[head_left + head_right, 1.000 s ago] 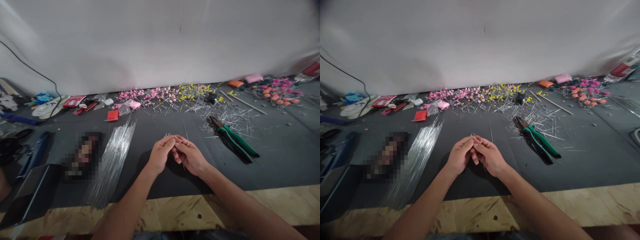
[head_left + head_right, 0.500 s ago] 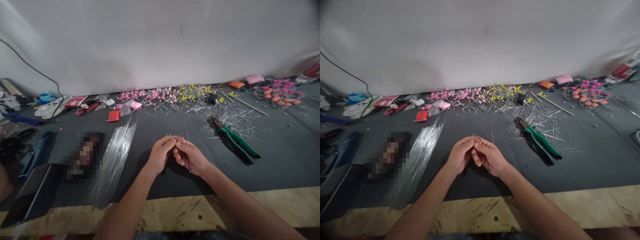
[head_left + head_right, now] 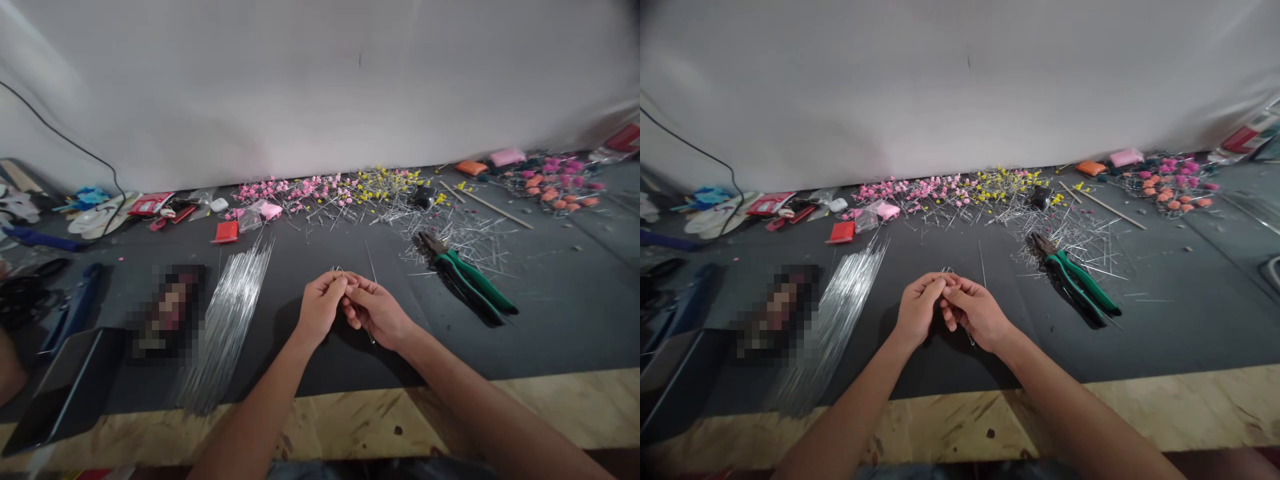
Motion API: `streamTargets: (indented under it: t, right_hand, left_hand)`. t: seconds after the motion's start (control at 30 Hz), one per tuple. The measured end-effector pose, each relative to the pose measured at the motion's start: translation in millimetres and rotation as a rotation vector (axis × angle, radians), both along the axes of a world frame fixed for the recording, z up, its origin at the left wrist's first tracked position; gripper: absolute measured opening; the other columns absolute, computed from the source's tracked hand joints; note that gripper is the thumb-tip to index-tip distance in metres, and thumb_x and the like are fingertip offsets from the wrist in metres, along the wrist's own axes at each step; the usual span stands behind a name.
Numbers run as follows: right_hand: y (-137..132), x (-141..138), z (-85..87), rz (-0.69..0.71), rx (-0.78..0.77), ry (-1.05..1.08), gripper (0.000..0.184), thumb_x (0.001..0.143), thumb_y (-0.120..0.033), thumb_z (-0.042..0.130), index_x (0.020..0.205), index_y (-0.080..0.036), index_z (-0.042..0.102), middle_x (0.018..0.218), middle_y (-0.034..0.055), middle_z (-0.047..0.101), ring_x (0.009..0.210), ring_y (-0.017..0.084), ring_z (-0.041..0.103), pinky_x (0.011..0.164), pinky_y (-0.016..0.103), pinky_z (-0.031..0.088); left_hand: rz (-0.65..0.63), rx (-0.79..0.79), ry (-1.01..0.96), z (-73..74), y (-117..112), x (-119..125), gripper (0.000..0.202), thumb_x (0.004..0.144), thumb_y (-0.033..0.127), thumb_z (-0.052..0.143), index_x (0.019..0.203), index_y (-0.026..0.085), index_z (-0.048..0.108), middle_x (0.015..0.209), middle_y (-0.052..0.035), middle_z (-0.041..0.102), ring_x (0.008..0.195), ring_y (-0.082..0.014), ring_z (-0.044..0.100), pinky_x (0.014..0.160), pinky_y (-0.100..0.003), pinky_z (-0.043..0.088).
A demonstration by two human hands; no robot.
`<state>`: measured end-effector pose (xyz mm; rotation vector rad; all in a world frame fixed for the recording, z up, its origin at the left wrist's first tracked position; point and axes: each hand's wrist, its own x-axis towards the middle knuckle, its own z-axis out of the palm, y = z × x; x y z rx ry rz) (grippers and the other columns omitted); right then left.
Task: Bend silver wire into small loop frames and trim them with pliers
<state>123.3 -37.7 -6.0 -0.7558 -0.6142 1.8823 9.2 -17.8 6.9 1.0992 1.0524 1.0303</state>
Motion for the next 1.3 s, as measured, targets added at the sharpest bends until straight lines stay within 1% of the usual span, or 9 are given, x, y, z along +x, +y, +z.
streamTargets:
  t: [0.17, 0.3, 0.57, 0.73, 0.9, 0.97, 1.03, 1.13, 1.3]
  right_hand:
    - [0, 0, -0.8, -0.008, 0.01, 0.002, 0.014, 0.075, -0.028, 0.065, 0.078, -0.017, 0.058, 0.058, -0.0044, 0.056, 0.043, 0.004, 0.049, 0.037, 0.014, 0.041]
    - [1, -1, 0.0, -0.019, -0.006, -0.002, 0.015, 0.074, -0.029, 0.066, 0.078, -0.018, 0.058, 0.059, -0.0046, 0.057, 0.042, 0.004, 0.049, 0.037, 0.014, 0.04]
    - [-1, -1, -1.9, -0.039, 0.001, -0.006, 0.015, 0.074, -0.03, 0.066, 0.077, -0.018, 0.058, 0.057, -0.0049, 0.057, 0.041, 0.005, 0.049, 0.036, 0.014, 0.04]
    - [-1, 0, -3.6, -0.042, 0.007, -0.003, 0.015, 0.074, -0.029, 0.065, 0.075, -0.018, 0.056, 0.057, -0.005, 0.057, 0.04, 0.005, 0.048, 0.035, 0.015, 0.04]
    - [-2, 0, -3.6, -0.043, 0.014, -0.009, 0.015, 0.074, -0.03, 0.065, 0.075, -0.018, 0.056, 0.056, -0.0054, 0.056, 0.04, 0.004, 0.047, 0.034, 0.014, 0.039]
    - [-2, 0, -1.8, -0.05, 0.012, -0.018, 0.016, 0.074, -0.031, 0.065, 0.077, -0.018, 0.056, 0.057, -0.0055, 0.056, 0.04, 0.005, 0.047, 0.034, 0.015, 0.039]
    - [-1, 3, 1.2, -0.049, 0.0, -0.035, 0.018, 0.073, -0.033, 0.065, 0.077, -0.018, 0.055, 0.057, -0.0058, 0.054, 0.038, 0.004, 0.045, 0.03, 0.014, 0.036]
    - [0, 10, 6.5, 0.01, -0.028, -0.092, 0.018, 0.073, -0.033, 0.065, 0.077, -0.019, 0.053, 0.056, -0.006, 0.053, 0.036, 0.004, 0.041, 0.025, 0.012, 0.025]
    - [2, 20, 9.3, 0.06, -0.025, -0.214, 0.015, 0.072, -0.031, 0.064, 0.075, -0.019, 0.054, 0.056, -0.0053, 0.053, 0.036, 0.003, 0.039, 0.027, 0.01, 0.019]
  left_hand:
    - [-0.043, -0.039, -0.03, 2.3, -2, 2, 0.018, 0.076, 0.029, 0.051, 0.075, 0.014, 0.061, 0.077, -0.0029, 0.066, 0.036, -0.0063, 0.051, 0.032, -0.02, 0.043]
    - [-0.078, -0.062, -0.051, 1.7, -1, 1, 0.019, 0.077, 0.032, 0.052, 0.076, 0.014, 0.06, 0.063, 0.0002, 0.061, 0.035, -0.0077, 0.052, 0.032, -0.02, 0.044]
    - [-0.117, -0.064, -0.092, -2.3, -2, 1, 0.021, 0.079, 0.035, 0.05, 0.076, 0.015, 0.059, 0.048, 0.0037, 0.052, 0.034, -0.0103, 0.052, 0.033, -0.021, 0.044]
    - [-0.097, -0.055, -0.088, -3.1, -3, 1, 0.02, 0.079, 0.033, 0.05, 0.075, 0.016, 0.059, 0.057, 0.0022, 0.056, 0.036, -0.0089, 0.053, 0.033, -0.021, 0.044]
    - [-0.12, -0.077, -0.1, -5.0, -3, 0, 0.021, 0.078, 0.035, 0.051, 0.077, 0.016, 0.06, 0.057, 0.002, 0.057, 0.037, -0.0093, 0.052, 0.035, -0.022, 0.044]
    - [-0.126, -0.089, -0.126, -4.5, -1, 0, 0.021, 0.078, 0.035, 0.053, 0.079, 0.016, 0.062, 0.068, -0.001, 0.063, 0.043, -0.0093, 0.055, 0.042, -0.023, 0.047]
    - [-0.105, -0.08, -0.172, -3.3, 0, -1, 0.02, 0.078, 0.033, 0.054, 0.08, 0.015, 0.065, 0.083, -0.0049, 0.067, 0.059, -0.0116, 0.062, 0.059, -0.026, 0.051]
    - [-0.078, -0.064, -0.26, -1.8, 3, -1, 0.017, 0.078, 0.029, 0.056, 0.079, 0.015, 0.067, 0.094, -0.007, 0.068, 0.087, -0.016, 0.062, 0.084, -0.03, 0.046]
    - [-0.106, -0.034, -0.255, -1.9, 5, -4, 0.014, 0.077, 0.026, 0.057, 0.081, 0.018, 0.068, 0.097, -0.0054, 0.068, 0.095, -0.0173, 0.06, 0.089, -0.032, 0.042]
